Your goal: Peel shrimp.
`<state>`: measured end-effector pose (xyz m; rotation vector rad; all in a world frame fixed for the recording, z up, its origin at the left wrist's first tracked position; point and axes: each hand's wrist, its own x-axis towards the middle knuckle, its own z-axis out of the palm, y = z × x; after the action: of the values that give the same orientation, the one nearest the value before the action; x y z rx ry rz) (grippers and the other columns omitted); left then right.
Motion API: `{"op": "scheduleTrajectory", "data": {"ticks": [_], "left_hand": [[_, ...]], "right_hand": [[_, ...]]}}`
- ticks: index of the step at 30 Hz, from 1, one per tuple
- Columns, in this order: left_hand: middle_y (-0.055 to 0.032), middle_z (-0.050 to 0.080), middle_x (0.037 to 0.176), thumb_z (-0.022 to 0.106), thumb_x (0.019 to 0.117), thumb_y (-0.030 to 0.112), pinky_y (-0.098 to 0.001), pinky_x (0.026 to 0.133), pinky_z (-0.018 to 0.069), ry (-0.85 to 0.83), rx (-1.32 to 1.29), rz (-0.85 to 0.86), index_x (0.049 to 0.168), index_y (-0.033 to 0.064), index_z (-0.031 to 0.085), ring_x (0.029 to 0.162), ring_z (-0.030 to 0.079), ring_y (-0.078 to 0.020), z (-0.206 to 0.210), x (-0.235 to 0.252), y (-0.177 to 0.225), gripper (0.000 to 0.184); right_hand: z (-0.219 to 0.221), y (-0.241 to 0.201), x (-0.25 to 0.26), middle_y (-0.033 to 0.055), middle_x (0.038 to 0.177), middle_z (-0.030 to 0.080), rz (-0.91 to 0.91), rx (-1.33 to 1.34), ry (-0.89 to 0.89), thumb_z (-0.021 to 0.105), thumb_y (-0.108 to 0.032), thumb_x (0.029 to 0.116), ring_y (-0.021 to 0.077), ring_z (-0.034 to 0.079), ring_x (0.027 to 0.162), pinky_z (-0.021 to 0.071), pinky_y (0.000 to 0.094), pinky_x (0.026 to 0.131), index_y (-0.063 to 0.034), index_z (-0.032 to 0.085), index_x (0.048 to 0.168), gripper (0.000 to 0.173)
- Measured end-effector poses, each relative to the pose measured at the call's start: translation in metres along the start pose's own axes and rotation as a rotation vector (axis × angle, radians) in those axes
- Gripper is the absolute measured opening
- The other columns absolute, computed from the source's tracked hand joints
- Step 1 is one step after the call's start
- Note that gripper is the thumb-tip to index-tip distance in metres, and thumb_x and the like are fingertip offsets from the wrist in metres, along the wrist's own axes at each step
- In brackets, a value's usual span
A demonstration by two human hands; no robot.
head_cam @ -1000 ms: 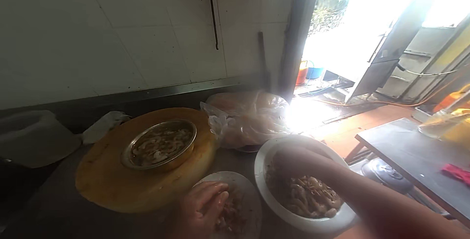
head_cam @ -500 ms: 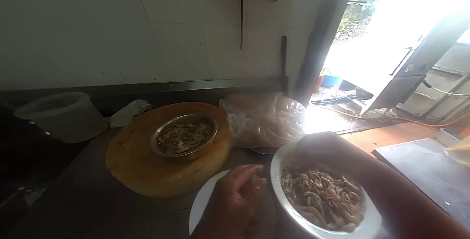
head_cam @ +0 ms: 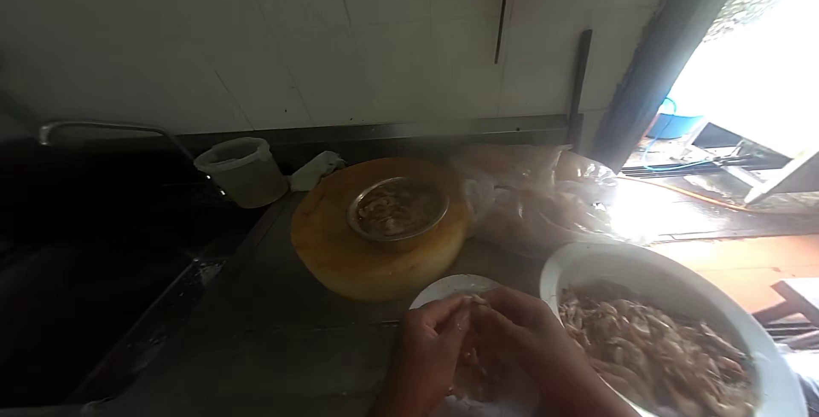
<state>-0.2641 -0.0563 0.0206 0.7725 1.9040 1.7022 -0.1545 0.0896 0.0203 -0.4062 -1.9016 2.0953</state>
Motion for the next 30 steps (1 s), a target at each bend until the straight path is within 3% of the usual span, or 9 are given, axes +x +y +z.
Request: {"op": "scheduleTrajectory", "data": {"ticks": [3, 7, 12, 18, 20, 23, 25, 28, 30], "left_hand": [[-0.0059, 0.073, 0.108, 0.069, 0.0986, 0.023, -0.035, 0.078, 0.0661, 0.042, -0.015, -0.055, 0.117, 0.0089, 0.077, 0.092, 0.074, -0.0184, -0.013, -0.004, -0.006, 0.024], [-0.0095, 0.075, 0.101, 0.071, 0.0971, 0.02, -0.0346, 0.076, 0.064, 0.084, -0.101, -0.116, 0.118, 0.0026, 0.076, 0.084, 0.073, -0.0202, -0.024, -0.005, -0.005, 0.027], [-0.005, 0.074, 0.103, 0.067, 0.0994, 0.023, -0.0326, 0.079, 0.0638, -0.051, 0.031, 0.004, 0.115, 0.0078, 0.077, 0.088, 0.072, -0.0173, -0.024, -0.009, -0.007, 0.025], [0.003, 0.072, 0.101, 0.057, 0.104, 0.032, -0.0246, 0.078, 0.0601, -0.135, 0.295, 0.133, 0.116, 0.0141, 0.077, 0.088, 0.069, -0.007, -0.018, -0.013, -0.009, 0.029], [0.0011, 0.072, 0.1, 0.061, 0.1029, 0.03, -0.0271, 0.078, 0.0612, -0.147, 0.199, 0.099, 0.112, 0.0132, 0.078, 0.088, 0.07, -0.0106, -0.017, -0.012, -0.009, 0.026], [-0.0099, 0.073, 0.097, 0.064, 0.1017, 0.024, -0.0345, 0.078, 0.0621, -0.081, -0.118, -0.12, 0.112, 0.0029, 0.076, 0.085, 0.071, -0.0203, -0.016, -0.01, 0.0, 0.026], [-0.0135, 0.072, 0.099, 0.065, 0.101, 0.022, -0.0355, 0.077, 0.0611, -0.036, -0.263, -0.217, 0.116, 0.0, 0.074, 0.086, 0.07, -0.0227, -0.02, -0.01, 0.004, 0.027], [-0.0134, 0.073, 0.1, 0.067, 0.1002, 0.022, -0.036, 0.08, 0.0618, -0.091, -0.233, -0.166, 0.116, 0.0002, 0.075, 0.087, 0.071, -0.0222, -0.023, -0.011, 0.002, 0.028], [-0.0115, 0.074, 0.099, 0.067, 0.0999, 0.023, -0.0348, 0.08, 0.0619, -0.165, -0.171, -0.129, 0.113, 0.002, 0.076, 0.086, 0.071, -0.0202, -0.022, -0.013, 0.001, 0.026]], "right_hand": [[0.001, 0.009, 0.0, 0.0108, 0.092, 0.071, -0.049, 0.038, -0.037, 0.067, -0.024, 0.1014, 0.0213, 0.07, 0.075, 0.0634, 0.038, 0.063, -0.0025, 0.071, 0.107, 0.023], [-0.007, 0.006, -0.006, 0.0125, 0.095, 0.069, -0.114, 0.148, -0.035, 0.064, -0.018, 0.1024, 0.0211, 0.069, 0.077, 0.0627, 0.0375, 0.063, -0.0004, 0.07, 0.109, 0.02], [-0.007, 0.002, -0.006, 0.0086, 0.109, 0.07, 0.0, 0.013, -0.076, 0.06, -0.028, 0.1048, 0.0181, 0.067, 0.077, 0.0592, 0.0324, 0.06, -0.0073, 0.062, 0.134, 0.036], [-0.003, 0.008, -0.007, 0.0018, 0.091, 0.075, -0.194, -0.217, -0.011, 0.07, -0.016, 0.0973, 0.0114, 0.069, 0.07, 0.0604, 0.028, 0.06, -0.0088, 0.077, 0.104, 0.012], [-0.003, 0.007, -0.01, 0.0026, 0.086, 0.074, -0.199, -0.156, 0.016, 0.071, -0.012, 0.0933, 0.011, 0.067, 0.063, 0.0577, 0.0271, 0.054, -0.0083, 0.078, 0.099, 0.009], [-0.005, 0.008, -0.015, 0.0042, 0.081, 0.072, -0.244, -0.038, 0.025, 0.072, -0.008, 0.0895, 0.0103, 0.063, 0.058, 0.0544, 0.0262, 0.048, -0.0061, 0.077, 0.095, 0.008], [-0.007, 0.008, -0.017, 0.0047, 0.083, 0.073, -0.235, -0.043, 0.039, 0.072, -0.009, 0.0907, 0.011, 0.063, 0.057, 0.054, 0.0264, 0.046, -0.0062, 0.077, 0.098, 0.009], [-0.01, 0.007, -0.016, 0.0016, 0.095, 0.073, -0.241, -0.214, -0.018, 0.072, -0.019, 0.098, 0.012, 0.066, 0.066, 0.0579, 0.0271, 0.053, -0.0093, 0.069, 0.122, 0.026], [-0.007, 0.008, -0.014, -0.0028, 0.097, 0.073, -0.318, -0.349, -0.022, 0.074, -0.02, 0.0958, 0.0074, 0.066, 0.069, 0.058, 0.0243, 0.058, -0.0129, 0.073, 0.116, 0.022]]}}
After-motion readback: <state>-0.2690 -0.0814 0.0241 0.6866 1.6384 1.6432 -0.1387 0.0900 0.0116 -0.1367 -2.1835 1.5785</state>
